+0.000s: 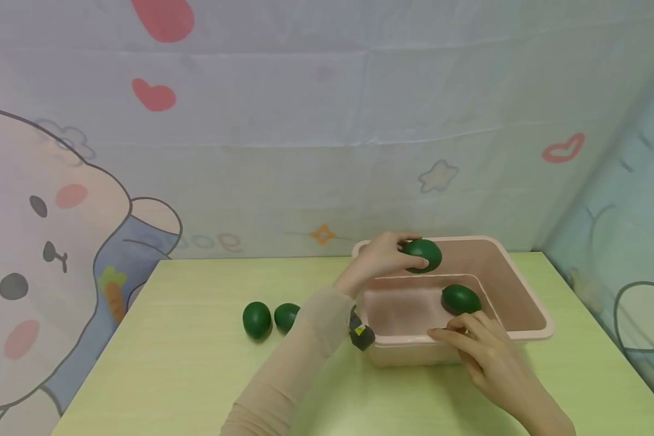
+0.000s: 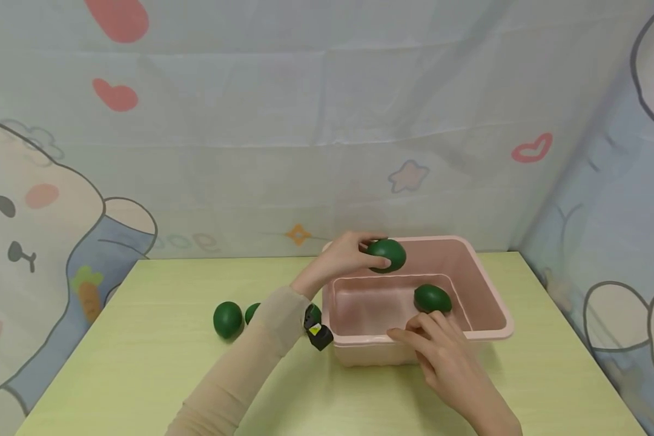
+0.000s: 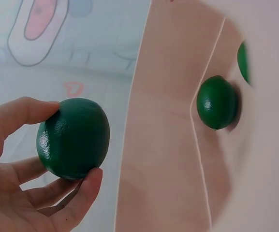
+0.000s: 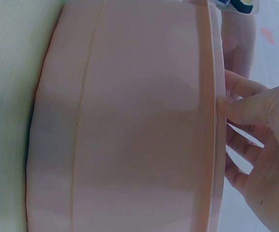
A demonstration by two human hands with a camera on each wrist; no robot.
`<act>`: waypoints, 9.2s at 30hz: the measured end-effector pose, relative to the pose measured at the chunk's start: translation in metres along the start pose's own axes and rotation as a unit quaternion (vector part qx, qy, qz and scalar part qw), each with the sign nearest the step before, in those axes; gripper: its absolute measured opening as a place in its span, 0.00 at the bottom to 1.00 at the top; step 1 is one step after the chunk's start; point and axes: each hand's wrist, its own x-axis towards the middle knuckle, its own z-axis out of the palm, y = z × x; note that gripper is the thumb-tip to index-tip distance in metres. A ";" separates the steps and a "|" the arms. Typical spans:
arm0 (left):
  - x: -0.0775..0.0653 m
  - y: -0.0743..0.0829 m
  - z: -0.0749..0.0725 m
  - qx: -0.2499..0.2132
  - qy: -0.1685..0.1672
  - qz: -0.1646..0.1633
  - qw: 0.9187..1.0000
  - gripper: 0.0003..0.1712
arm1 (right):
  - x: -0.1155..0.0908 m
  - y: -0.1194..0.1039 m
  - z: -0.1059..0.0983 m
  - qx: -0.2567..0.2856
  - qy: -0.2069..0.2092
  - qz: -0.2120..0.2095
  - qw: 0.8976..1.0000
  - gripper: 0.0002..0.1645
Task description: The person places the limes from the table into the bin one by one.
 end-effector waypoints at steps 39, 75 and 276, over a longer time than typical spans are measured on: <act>0.040 0.000 0.023 0.038 -0.039 -0.004 0.998 0.27 | 0.000 -0.001 -0.001 0.001 -0.009 0.010 1.000 0.29; 0.045 -0.019 0.036 -0.001 -0.049 -0.036 0.998 0.26 | -0.001 0.000 -0.003 -0.003 -0.018 0.021 1.000 0.30; -0.148 -0.213 -0.033 -0.015 0.344 -0.251 0.905 0.36 | 0.005 0.012 -0.002 -0.005 -0.017 0.010 1.000 0.29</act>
